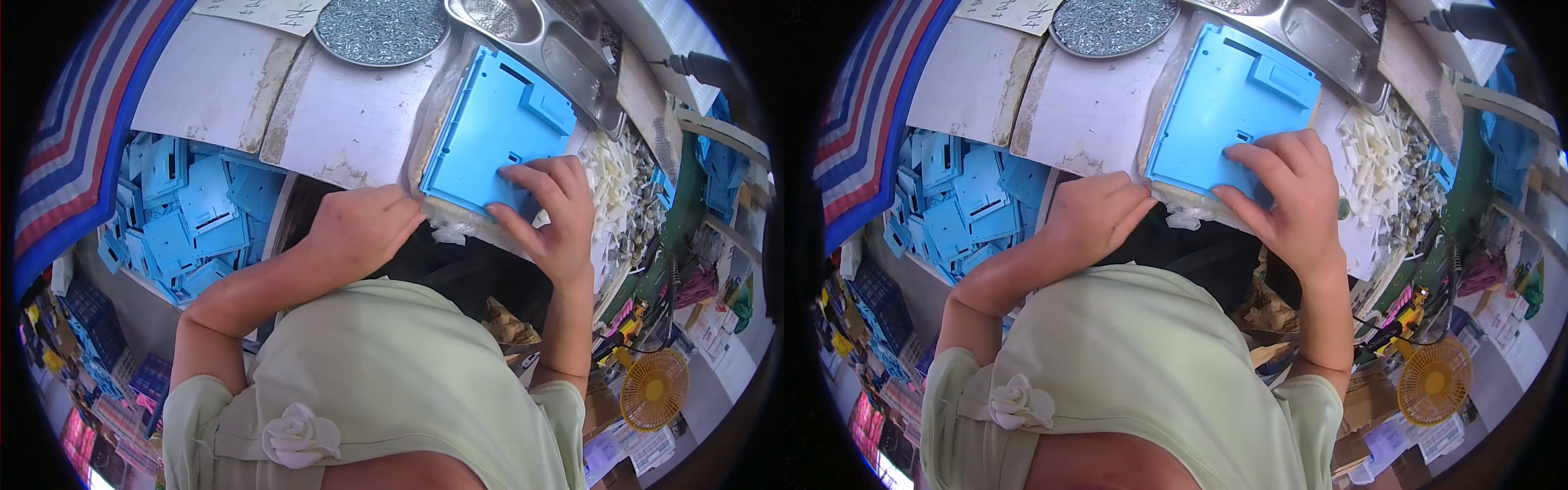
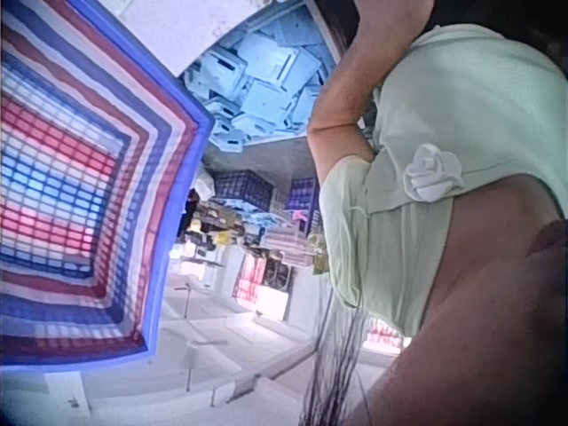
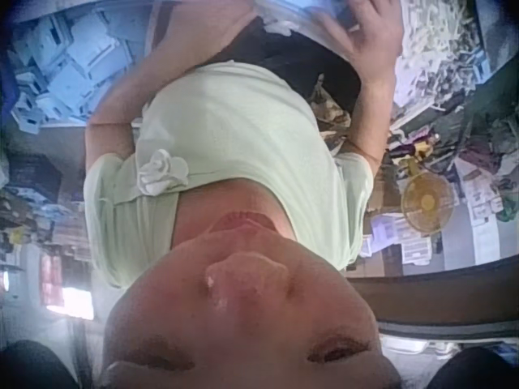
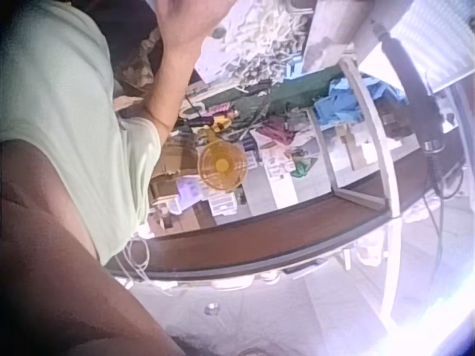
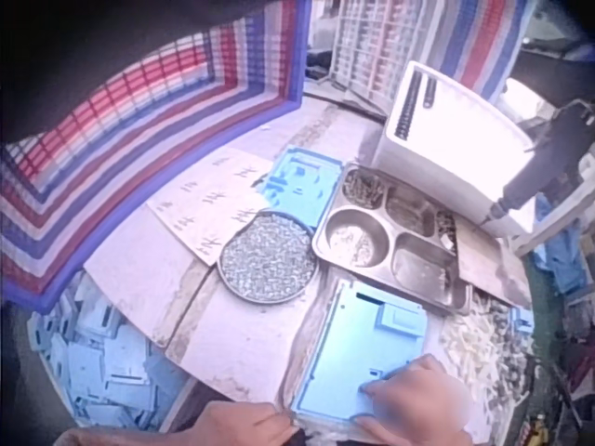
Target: Soldering and assembling a small electronic device with a speaker and motor.
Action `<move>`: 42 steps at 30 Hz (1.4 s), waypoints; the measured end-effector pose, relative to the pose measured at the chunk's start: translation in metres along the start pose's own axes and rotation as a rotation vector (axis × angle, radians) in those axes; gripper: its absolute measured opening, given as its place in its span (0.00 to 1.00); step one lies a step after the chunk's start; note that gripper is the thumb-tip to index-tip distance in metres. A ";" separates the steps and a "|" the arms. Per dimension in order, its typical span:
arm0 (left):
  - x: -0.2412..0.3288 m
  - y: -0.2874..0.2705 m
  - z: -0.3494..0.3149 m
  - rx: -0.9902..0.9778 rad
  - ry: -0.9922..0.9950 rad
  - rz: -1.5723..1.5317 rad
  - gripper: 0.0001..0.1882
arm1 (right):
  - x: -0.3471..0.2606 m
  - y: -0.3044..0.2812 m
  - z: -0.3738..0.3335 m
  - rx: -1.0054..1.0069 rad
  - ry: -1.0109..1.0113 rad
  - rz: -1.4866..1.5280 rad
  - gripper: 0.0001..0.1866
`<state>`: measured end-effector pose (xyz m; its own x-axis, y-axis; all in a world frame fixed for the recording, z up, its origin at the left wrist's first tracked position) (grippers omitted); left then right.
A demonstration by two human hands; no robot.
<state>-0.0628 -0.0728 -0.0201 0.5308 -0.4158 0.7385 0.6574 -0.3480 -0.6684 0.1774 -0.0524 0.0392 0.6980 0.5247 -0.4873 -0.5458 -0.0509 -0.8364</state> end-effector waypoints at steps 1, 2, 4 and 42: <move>0.002 0.003 -0.001 -0.013 0.019 0.019 0.05 | 0.000 0.000 0.000 -0.012 0.008 -0.010 0.20; 0.002 0.005 -0.003 -0.025 0.038 0.038 0.05 | 0.000 0.001 0.000 -0.024 0.017 -0.019 0.21; 0.000 0.007 -0.002 -0.063 0.054 0.058 0.05 | -0.004 0.000 0.000 -0.060 0.057 -0.015 0.23; -0.052 -0.091 0.127 0.214 -0.080 0.570 0.08 | -0.019 0.034 0.049 -0.143 -0.269 0.178 0.39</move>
Point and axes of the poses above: each hand's wrist, its own z-axis towards the middle knuckle, its own y-axis out of the palm, x = y × z, the point moved 3 cm from there along z, towards the middle knuckle, and after that the axes turned 5 degrees about -y, right-handed, at the moved point
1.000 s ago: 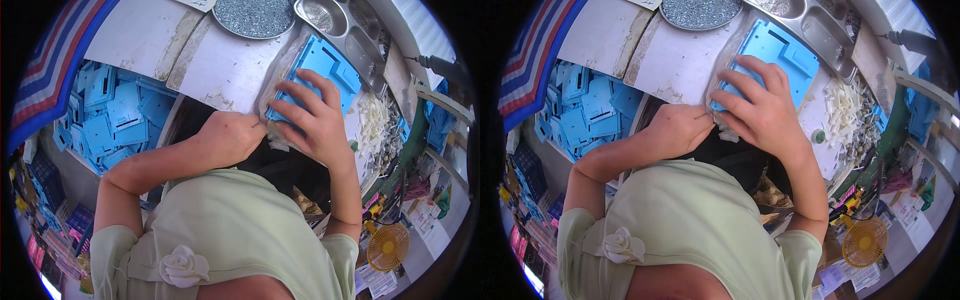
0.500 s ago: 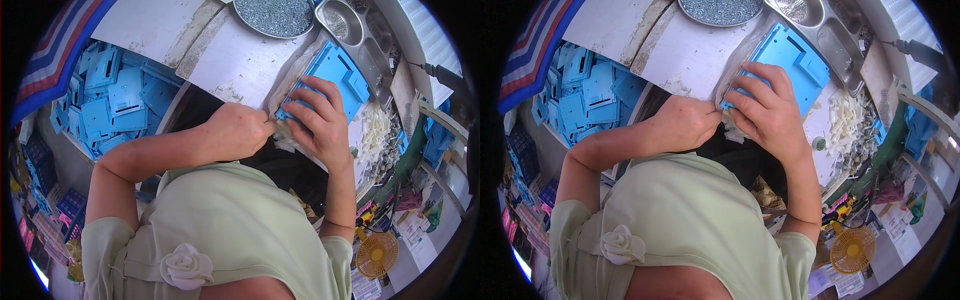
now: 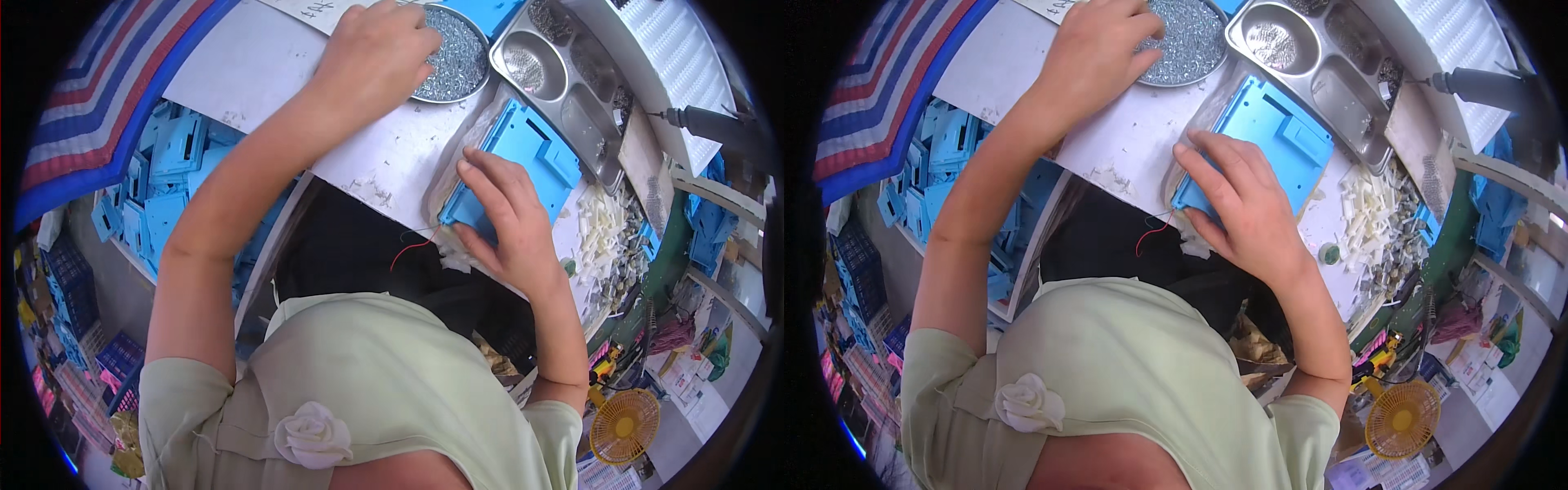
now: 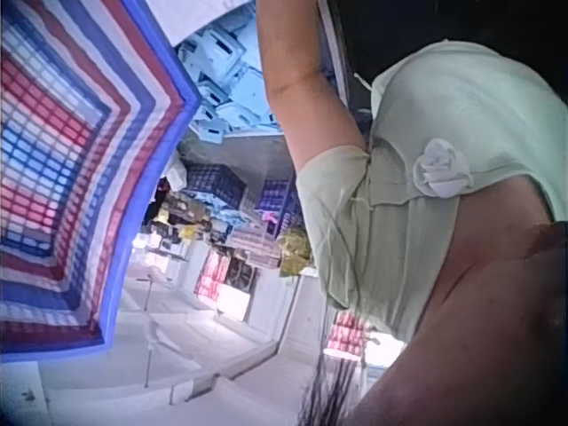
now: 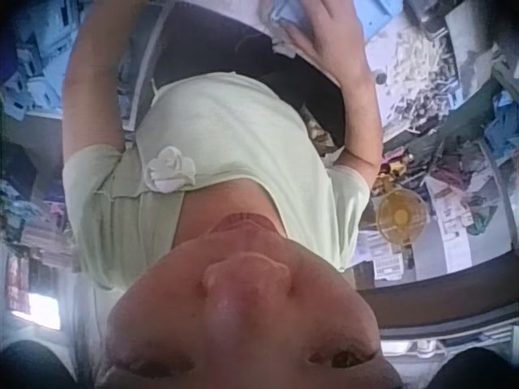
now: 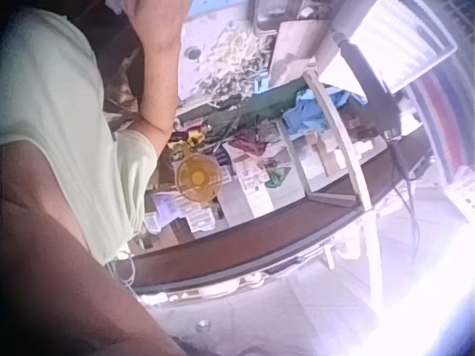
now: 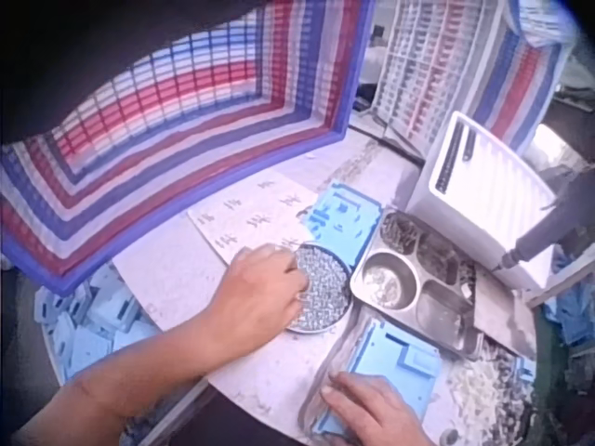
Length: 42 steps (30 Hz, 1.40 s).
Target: Soldering and assembling a small electronic device with a speaker and motor.
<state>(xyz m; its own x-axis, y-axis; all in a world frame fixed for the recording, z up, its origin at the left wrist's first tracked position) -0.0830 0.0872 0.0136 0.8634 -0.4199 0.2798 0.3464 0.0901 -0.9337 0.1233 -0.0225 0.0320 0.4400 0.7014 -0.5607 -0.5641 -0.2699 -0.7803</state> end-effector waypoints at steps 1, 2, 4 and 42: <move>-0.003 0.003 0.012 -0.085 -0.024 0.146 0.09 | -0.002 0.000 0.000 -0.003 0.009 0.008 0.40; -0.006 0.011 0.018 -0.047 0.062 0.191 0.07 | -0.003 -0.001 -0.001 0.002 0.020 0.034 0.39; -0.009 0.029 0.020 0.026 0.243 0.271 0.06 | -0.002 -0.004 -0.004 0.014 0.054 0.084 0.39; 0.082 -0.001 -0.064 0.162 0.282 -0.722 0.14 | -0.026 -0.071 0.017 0.588 -0.064 0.970 0.19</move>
Point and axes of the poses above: each hand's wrist, its own z-axis towards the middle knuckle, its own y-axis out of the palm, x = y × z, the point moved 3 cm from there along z, towards the middle knuckle, and after that the axes turned 5 degrees about -y, right-handed, at the moved point
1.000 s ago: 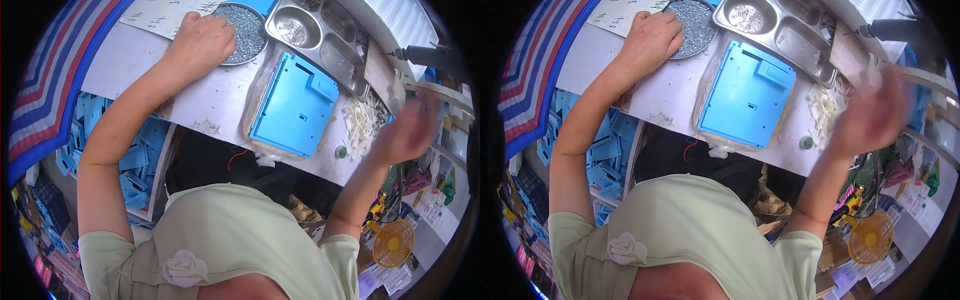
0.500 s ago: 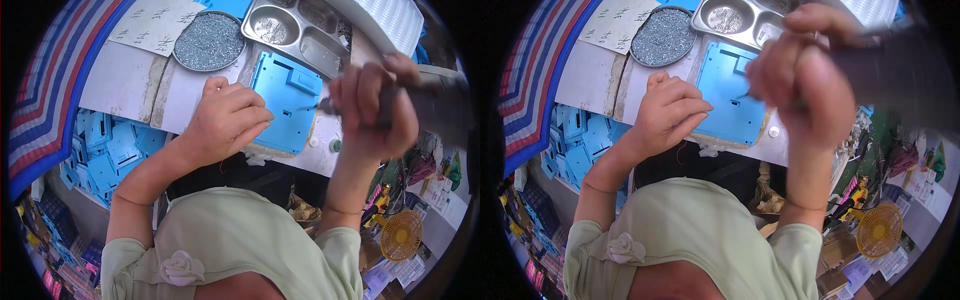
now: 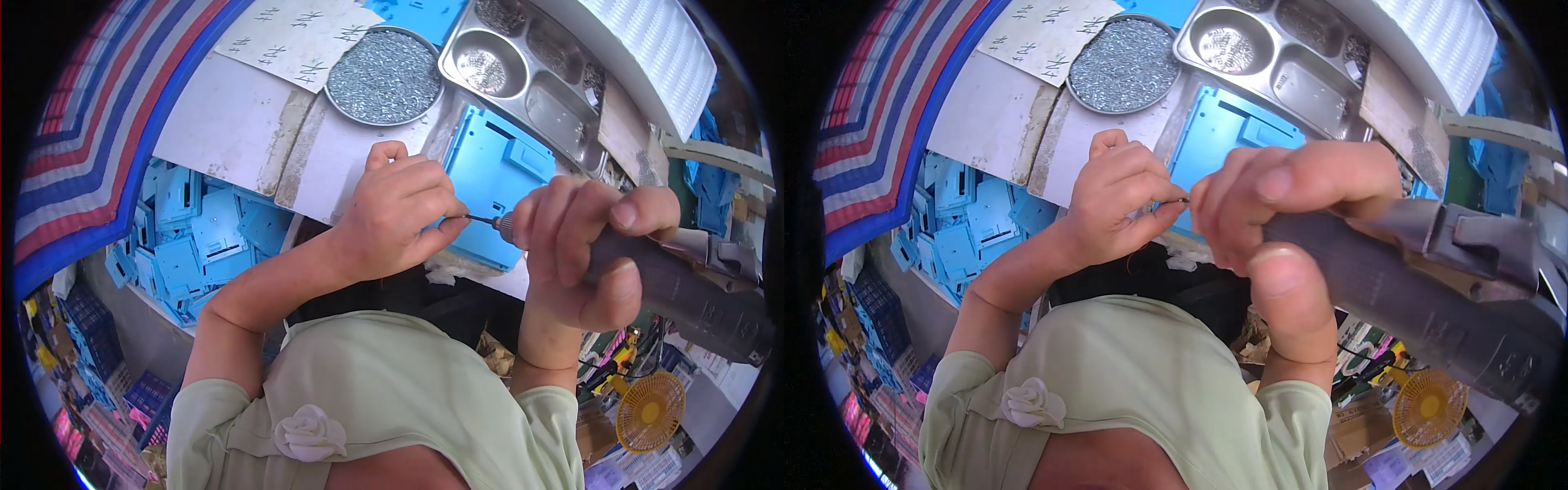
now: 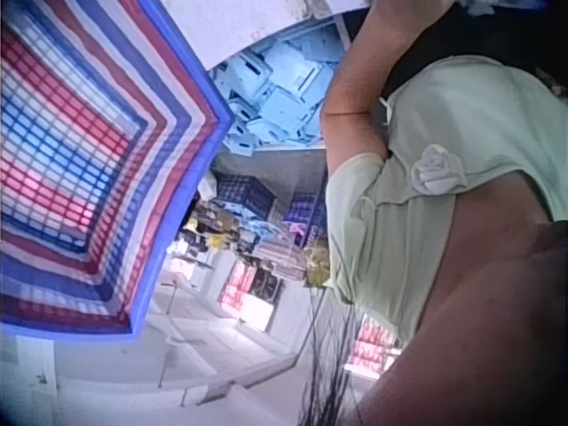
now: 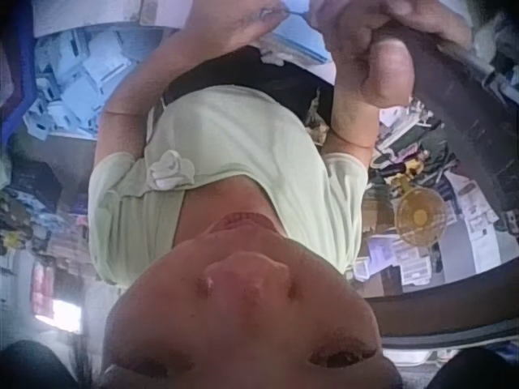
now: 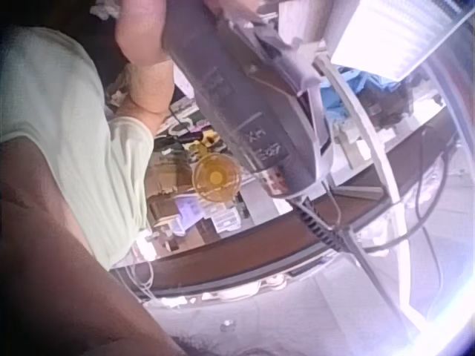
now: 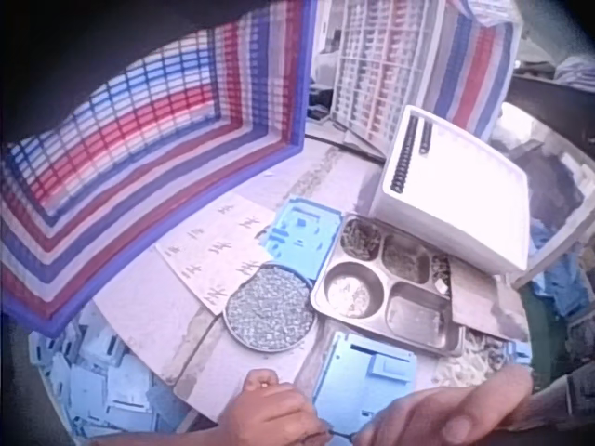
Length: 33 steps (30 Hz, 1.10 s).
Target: Soldering and assembling a small electronic device with a speaker and motor.
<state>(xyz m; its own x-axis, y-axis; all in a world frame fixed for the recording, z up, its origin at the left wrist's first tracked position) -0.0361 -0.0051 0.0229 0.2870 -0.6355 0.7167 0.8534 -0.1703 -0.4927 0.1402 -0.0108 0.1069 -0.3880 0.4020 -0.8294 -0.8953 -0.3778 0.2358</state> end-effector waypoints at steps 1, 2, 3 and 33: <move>0.000 0.000 0.000 0.012 0.005 0.011 0.14 | 0.001 0.002 0.000 0.024 -0.004 0.006 0.18; 0.000 -0.001 0.001 0.023 0.012 0.026 0.14 | 0.002 0.003 0.000 0.046 -0.006 0.012 0.18; 0.000 -0.002 0.002 0.034 0.019 0.040 0.14 | 0.003 0.002 0.001 0.052 -0.025 0.020 0.18; -0.120 -0.039 0.080 -0.008 -0.026 0.798 0.06 | -0.011 -0.033 -0.037 0.270 -0.017 -0.082 0.21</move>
Point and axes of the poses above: each hand's wrist, its own z-axis towards the middle knuckle, its own y-axis out of the palm, x = y × z, the point moved 3 cm from there along z, towards the middle knuckle, and after that the axes turned 5 degrees about -y, right-handed, at the moved point
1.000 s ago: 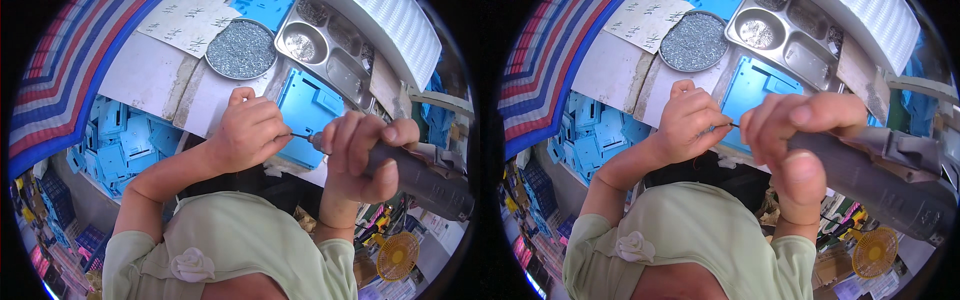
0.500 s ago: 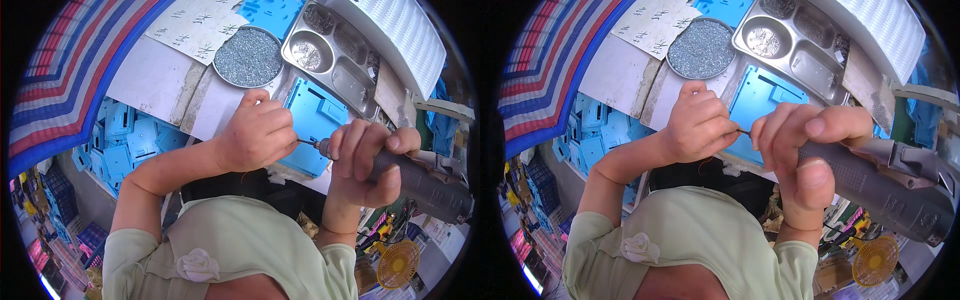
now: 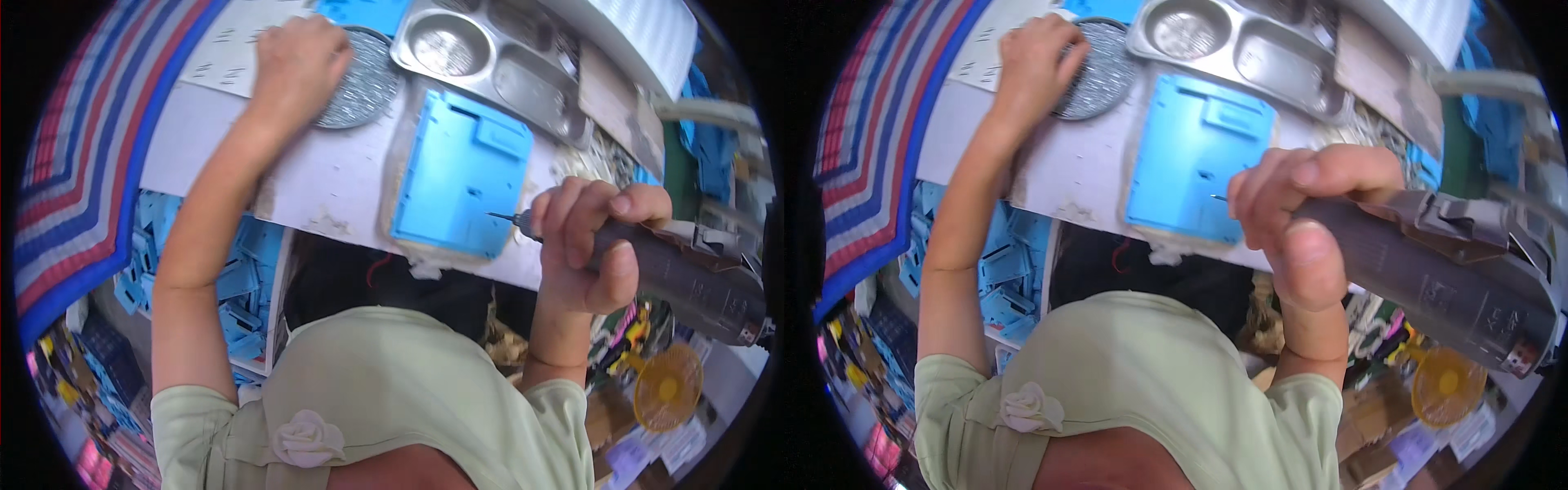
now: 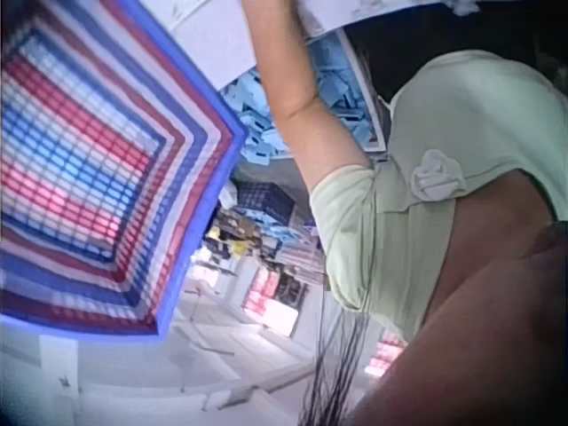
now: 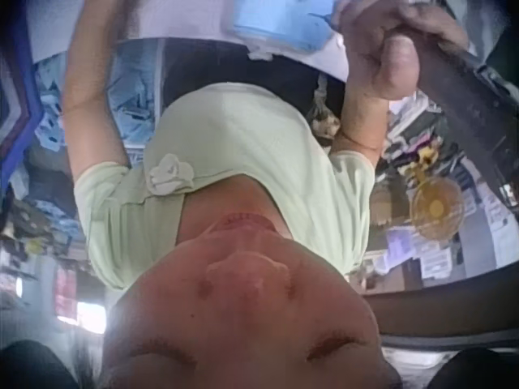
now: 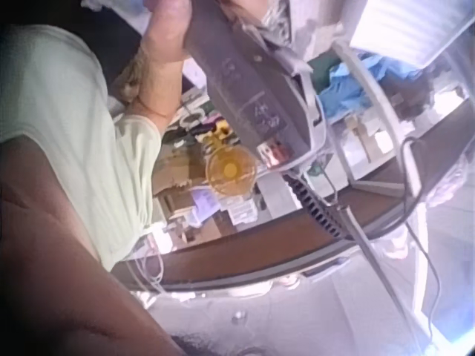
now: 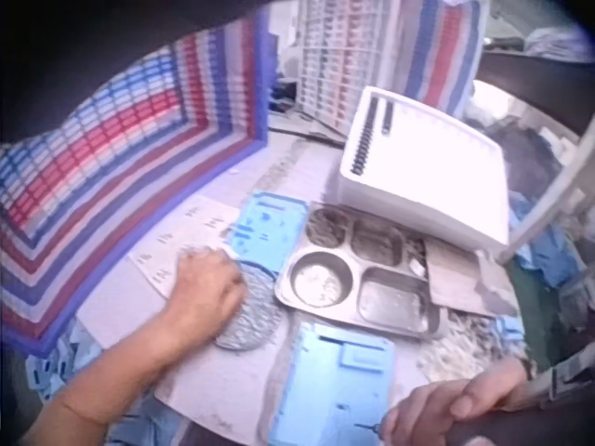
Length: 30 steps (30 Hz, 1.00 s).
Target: Soldering and assembling a small electronic device with a speaker and motor.
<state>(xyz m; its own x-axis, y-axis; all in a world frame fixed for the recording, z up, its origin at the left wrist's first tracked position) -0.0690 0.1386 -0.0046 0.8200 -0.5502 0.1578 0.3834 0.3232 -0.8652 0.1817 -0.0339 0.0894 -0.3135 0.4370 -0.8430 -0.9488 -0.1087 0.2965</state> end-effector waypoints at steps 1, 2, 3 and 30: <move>-0.002 -0.001 0.000 0.054 0.013 0.023 0.07 | -0.004 -0.001 -0.007 0.004 0.007 0.007 0.21; 0.000 -0.002 0.002 -0.011 0.014 -0.092 0.08 | -0.008 -0.003 -0.017 0.004 0.011 0.013 0.21; 0.003 -0.008 0.002 -0.077 0.014 -0.204 0.08 | -0.011 -0.007 -0.026 -0.008 0.004 0.017 0.20; 0.137 -0.022 -0.067 -0.254 0.304 -0.830 0.05 | 0.024 -0.016 -0.033 -0.196 -0.051 -0.204 0.11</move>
<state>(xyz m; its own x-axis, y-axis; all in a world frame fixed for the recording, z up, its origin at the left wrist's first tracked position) 0.0068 0.0047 0.0042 0.1626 -0.7202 0.6745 0.6647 -0.4252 -0.6143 0.1886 -0.0511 0.0501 -0.1178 0.5117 -0.8511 -0.9828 -0.1826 0.0263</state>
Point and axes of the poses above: each hand's wrist, its own z-axis towards the middle knuckle, its own y-axis out of the palm, x = y × z, the point moved 3 cm from there along z, towards the middle knuckle, and after that the axes turned 5 degrees about -y, right-handed, at the moved point
